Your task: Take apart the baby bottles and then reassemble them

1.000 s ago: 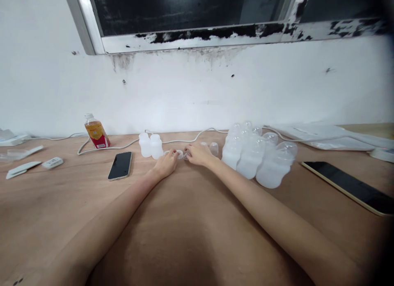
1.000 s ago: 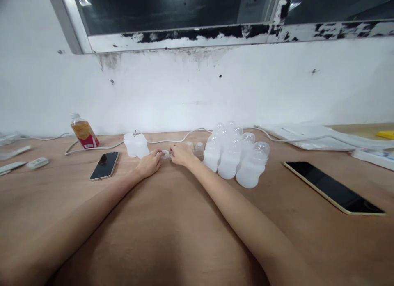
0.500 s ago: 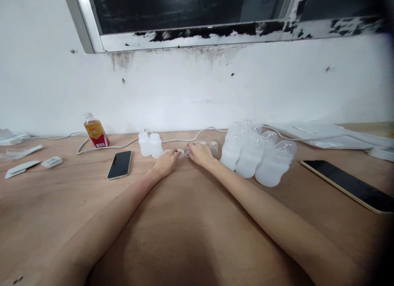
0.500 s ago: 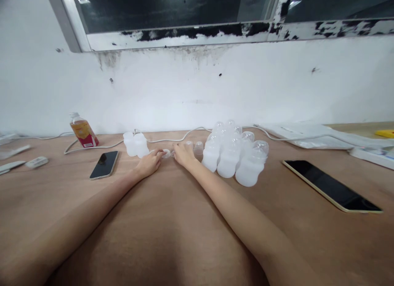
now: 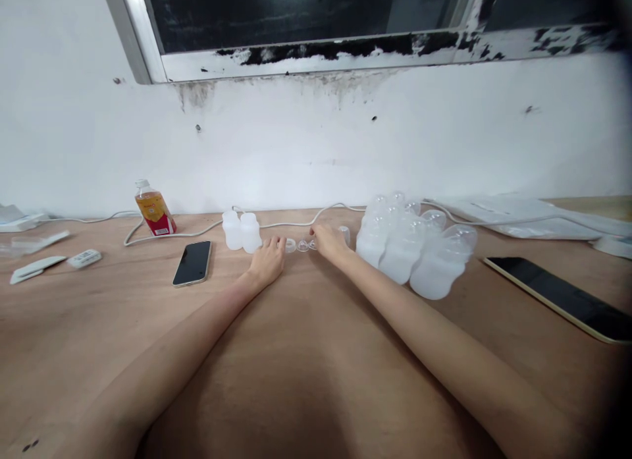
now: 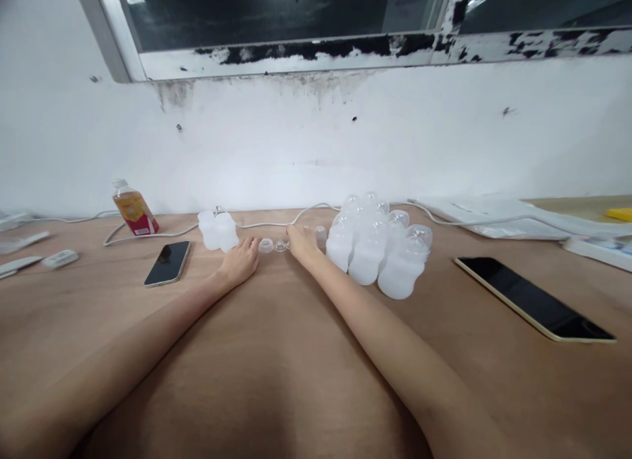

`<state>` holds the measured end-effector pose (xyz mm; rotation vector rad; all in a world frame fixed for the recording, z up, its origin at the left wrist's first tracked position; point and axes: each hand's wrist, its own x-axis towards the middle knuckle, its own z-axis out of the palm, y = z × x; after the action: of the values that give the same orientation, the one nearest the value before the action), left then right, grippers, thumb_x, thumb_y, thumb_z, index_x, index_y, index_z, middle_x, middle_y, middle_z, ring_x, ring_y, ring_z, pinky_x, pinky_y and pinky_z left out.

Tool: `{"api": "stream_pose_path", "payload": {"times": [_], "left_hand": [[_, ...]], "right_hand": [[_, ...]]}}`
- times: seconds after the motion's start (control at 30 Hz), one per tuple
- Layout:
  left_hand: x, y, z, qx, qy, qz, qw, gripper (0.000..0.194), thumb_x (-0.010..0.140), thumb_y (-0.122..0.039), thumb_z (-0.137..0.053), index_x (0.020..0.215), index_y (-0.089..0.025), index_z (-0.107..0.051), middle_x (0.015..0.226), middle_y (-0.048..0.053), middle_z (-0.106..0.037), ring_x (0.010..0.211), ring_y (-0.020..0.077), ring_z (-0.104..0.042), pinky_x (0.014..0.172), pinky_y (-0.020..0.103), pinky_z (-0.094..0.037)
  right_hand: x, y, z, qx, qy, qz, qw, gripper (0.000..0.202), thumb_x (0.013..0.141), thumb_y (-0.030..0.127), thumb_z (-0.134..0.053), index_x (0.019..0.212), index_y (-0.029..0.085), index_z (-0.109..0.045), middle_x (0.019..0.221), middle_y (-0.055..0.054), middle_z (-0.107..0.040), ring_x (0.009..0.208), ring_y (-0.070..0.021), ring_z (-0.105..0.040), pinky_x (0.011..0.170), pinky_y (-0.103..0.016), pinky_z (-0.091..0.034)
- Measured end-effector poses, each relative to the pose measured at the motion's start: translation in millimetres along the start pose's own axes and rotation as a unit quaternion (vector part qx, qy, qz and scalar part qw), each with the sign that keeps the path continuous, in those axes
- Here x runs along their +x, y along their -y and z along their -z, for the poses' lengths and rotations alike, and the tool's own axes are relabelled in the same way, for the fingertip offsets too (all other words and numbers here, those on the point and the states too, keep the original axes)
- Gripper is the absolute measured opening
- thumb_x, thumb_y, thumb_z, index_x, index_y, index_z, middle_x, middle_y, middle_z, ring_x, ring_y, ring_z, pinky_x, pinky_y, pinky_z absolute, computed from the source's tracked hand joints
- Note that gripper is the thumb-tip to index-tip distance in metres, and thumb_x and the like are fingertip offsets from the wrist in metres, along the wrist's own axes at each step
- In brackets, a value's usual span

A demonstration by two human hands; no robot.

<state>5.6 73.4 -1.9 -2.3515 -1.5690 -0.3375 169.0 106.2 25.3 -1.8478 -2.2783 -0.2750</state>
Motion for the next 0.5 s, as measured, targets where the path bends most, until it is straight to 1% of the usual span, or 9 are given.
{"api": "stream_pose_path", "payload": {"times": [0.17,0.27,0.37,0.43,0.5], "left_hand": [[0.0,-0.2,-1.0,-0.005,0.008,-0.008,1.000,0.036,0.079,-0.011,-0.032,0.114,-0.016,-0.030,0.106,0.011,-0.045,0.096,0.0203,-0.048,0.073,0.030,-0.042],[-0.3,-1.5,-1.5,-0.007,0.003,-0.012,1.000,0.038,0.078,-0.010,-0.033,0.115,-0.017,-0.029,0.109,0.011,-0.044,0.095,0.0198,-0.049,0.072,0.030,-0.042],[0.4,-3.5,7.6,-0.007,-0.011,-0.025,1.000,0.038,0.077,-0.011,-0.034,0.114,-0.017,-0.032,0.114,0.010,-0.042,0.101,0.0198,-0.045,0.078,0.029,-0.040],[1.9,-2.1,22.2,-0.015,-0.048,-0.039,0.998,0.037,0.077,-0.013,-0.036,0.114,-0.016,-0.033,0.118,0.009,-0.039,0.106,0.0198,-0.040,0.084,0.030,-0.037],[4.5,5.3,41.7,-0.041,-0.132,-0.040,0.990,0.034,0.078,-0.016,-0.036,0.112,-0.015,-0.035,0.118,0.010,-0.040,0.108,0.0197,-0.038,0.088,0.030,-0.034]], "right_hand": [[-0.3,1.2,-0.6,-0.004,-0.003,-0.010,1.000,0.029,0.079,0.009,-0.035,0.102,0.015,-0.052,0.097,-0.013,-0.059,0.089,-0.0222,-0.055,0.069,-0.029,-0.040],[-1.4,2.5,-2.4,-0.004,-0.008,-0.002,1.000,0.028,0.080,0.010,-0.035,0.102,0.015,-0.052,0.098,-0.012,-0.058,0.092,-0.0221,-0.053,0.071,-0.029,-0.040],[-2.4,3.2,-5.2,-0.002,-0.014,0.003,1.000,0.027,0.079,0.010,-0.036,0.101,0.014,-0.052,0.099,-0.013,-0.057,0.094,-0.0224,-0.051,0.072,-0.029,-0.040],[-3.2,3.1,-6.0,0.001,-0.017,0.003,1.000,0.027,0.079,0.010,-0.036,0.101,0.014,-0.052,0.097,-0.012,-0.057,0.092,-0.0220,-0.052,0.072,-0.029,-0.040],[-4.6,3.2,-4.6,0.004,-0.024,-0.003,1.000,0.028,0.079,0.011,-0.036,0.102,0.015,-0.051,0.099,-0.012,-0.055,0.091,-0.0220,-0.052,0.071,-0.030,-0.040]]}}
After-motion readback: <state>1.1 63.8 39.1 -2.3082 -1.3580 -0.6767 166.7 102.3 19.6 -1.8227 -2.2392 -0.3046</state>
